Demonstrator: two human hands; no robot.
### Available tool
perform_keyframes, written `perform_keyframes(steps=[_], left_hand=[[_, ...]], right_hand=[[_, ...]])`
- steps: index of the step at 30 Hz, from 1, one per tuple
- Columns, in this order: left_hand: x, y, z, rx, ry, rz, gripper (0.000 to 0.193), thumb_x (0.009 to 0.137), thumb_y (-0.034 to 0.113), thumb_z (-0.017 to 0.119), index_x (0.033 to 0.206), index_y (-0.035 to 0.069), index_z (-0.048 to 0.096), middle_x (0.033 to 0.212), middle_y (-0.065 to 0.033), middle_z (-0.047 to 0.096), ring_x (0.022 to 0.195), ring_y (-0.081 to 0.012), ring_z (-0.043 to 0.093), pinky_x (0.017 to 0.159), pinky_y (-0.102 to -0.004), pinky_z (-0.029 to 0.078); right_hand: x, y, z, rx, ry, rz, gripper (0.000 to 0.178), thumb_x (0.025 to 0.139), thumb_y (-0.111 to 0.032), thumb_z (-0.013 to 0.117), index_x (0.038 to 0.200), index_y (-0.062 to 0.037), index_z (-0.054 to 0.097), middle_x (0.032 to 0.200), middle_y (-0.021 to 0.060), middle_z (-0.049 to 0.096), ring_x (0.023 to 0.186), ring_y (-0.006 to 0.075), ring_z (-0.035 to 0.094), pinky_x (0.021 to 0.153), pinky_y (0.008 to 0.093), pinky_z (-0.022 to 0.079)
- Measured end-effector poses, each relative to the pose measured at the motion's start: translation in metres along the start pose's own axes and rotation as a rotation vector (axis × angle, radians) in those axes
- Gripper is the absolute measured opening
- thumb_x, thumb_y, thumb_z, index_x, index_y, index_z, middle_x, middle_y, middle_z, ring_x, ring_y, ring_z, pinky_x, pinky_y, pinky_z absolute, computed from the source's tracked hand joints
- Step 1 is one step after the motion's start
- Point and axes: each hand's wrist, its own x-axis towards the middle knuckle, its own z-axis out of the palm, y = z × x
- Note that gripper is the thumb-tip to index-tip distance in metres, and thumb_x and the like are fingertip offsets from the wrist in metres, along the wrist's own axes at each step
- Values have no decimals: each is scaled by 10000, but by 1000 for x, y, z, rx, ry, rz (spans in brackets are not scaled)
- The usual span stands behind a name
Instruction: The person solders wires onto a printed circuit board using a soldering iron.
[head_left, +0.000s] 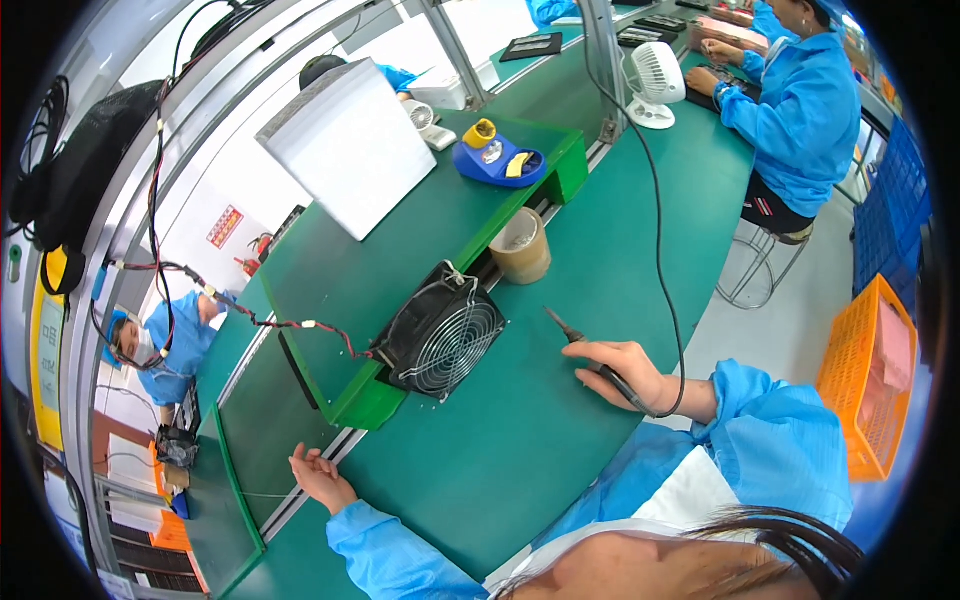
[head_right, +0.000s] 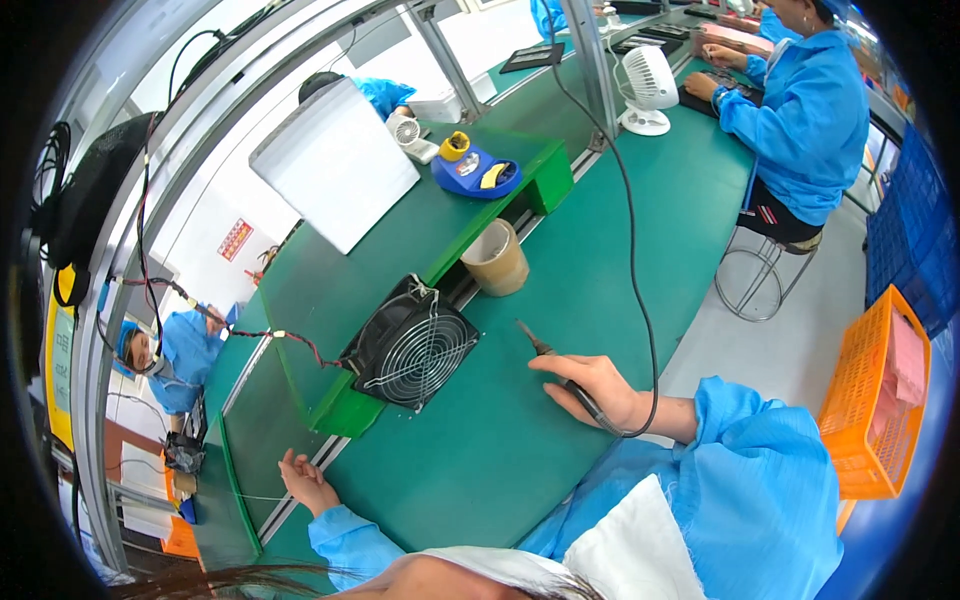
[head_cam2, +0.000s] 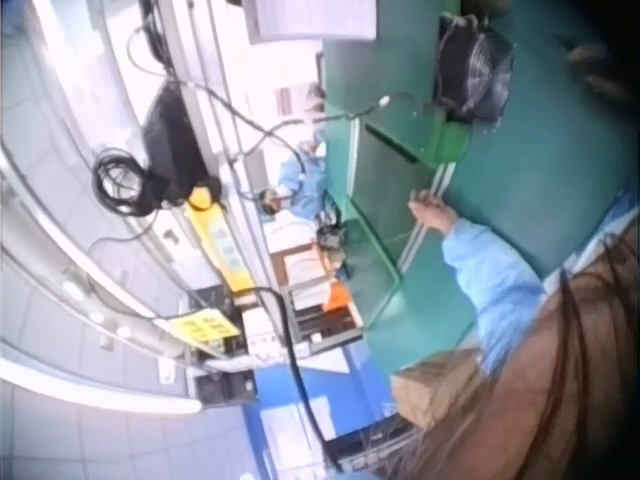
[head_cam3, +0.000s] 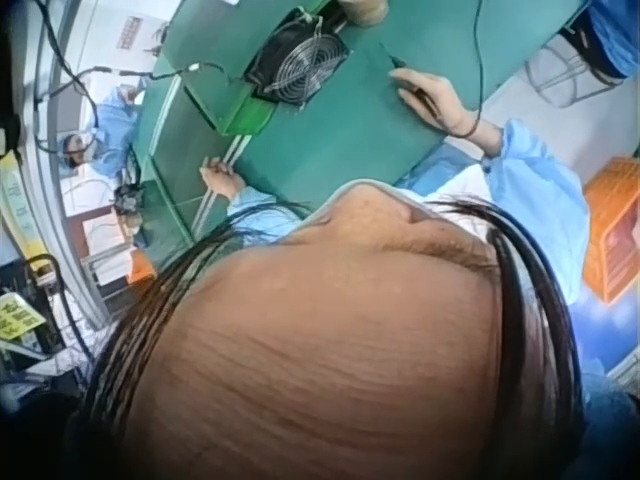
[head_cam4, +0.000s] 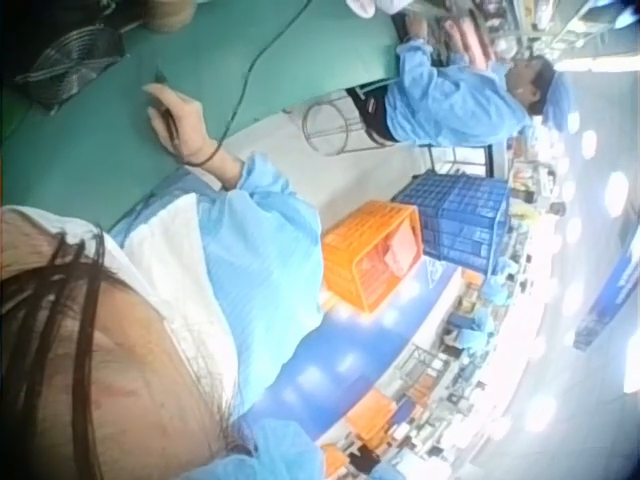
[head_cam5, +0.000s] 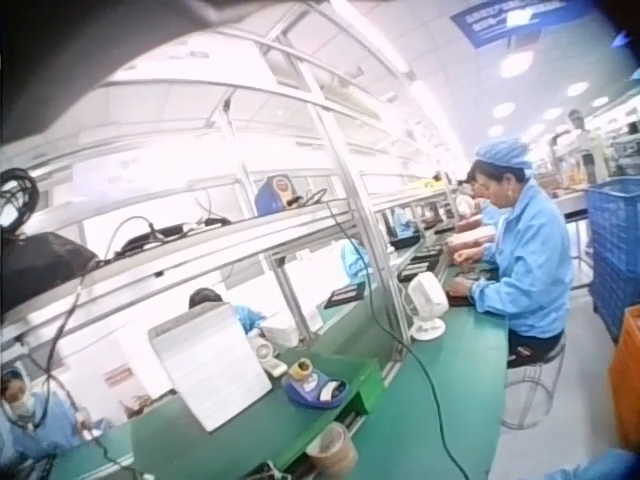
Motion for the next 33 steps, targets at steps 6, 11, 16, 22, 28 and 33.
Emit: perform_keyframes(steps=[6, 11, 16, 22, 28, 33], left_hand=[[1, -1, -1, -4, -10, 2, 395, 1021, 386, 429, 1134, 25, 546, 804, -35, 545, 514, -56, 403, 413, -200, 296], [0, -3, -2, -20, -11, 10, 397, 1022, 386, 426, 1133, 24, 545, 799, -33, 547, 514, -55, 405, 413, -200, 296], [0, -3, 0, -10, -3, 12, 397, 1022, 387, 425, 1135, 25, 543, 799, -33, 554, 518, -53, 407, 415, -201, 297], [1, -3, 0, 0, -4, 11, 397, 1022, 387, 425, 1140, 25, 540, 802, -32, 549, 530, -57, 416, 427, -205, 307], [3, -1, -4, 8, 7, -9, 418, 1020, 413, 416, 1174, 41, 528, 873, -36, 554, 605, -65, 439, 491, -210, 346], [11, 5, -18, -95, 28, -61, 454, 1005, 457, 425, 1232, 73, 514, 983, -27, 558, 759, -97, 467, 663, -252, 403]], right_hand=[[1, 1, 0, -19, -4, -8, 349, 811, 28, 625, 1154, -21, 582, 843, 162, 638, 677, 309, 637, 606, 359, 501], [0, 2, 1, -24, -16, 8, 349, 809, 28, 626, 1153, -14, 583, 837, 162, 637, 666, 304, 631, 600, 358, 497], [-1, 1, 1, -21, -1, 8, 348, 806, 29, 628, 1149, -13, 585, 840, 162, 637, 668, 296, 633, 602, 355, 497], [-1, 2, 0, -30, -14, 22, 349, 809, 30, 628, 1152, -13, 584, 837, 159, 635, 665, 293, 632, 601, 349, 499], [-1, 3, 0, -44, -21, 17, 369, 797, 15, 646, 1160, -8, 585, 837, 164, 649, 656, 276, 653, 603, 334, 513], [1, 0, 1, -28, -1, 0, 344, 811, 27, 629, 1149, -19, 586, 833, 152, 634, 647, 282, 629, 585, 347, 494]])
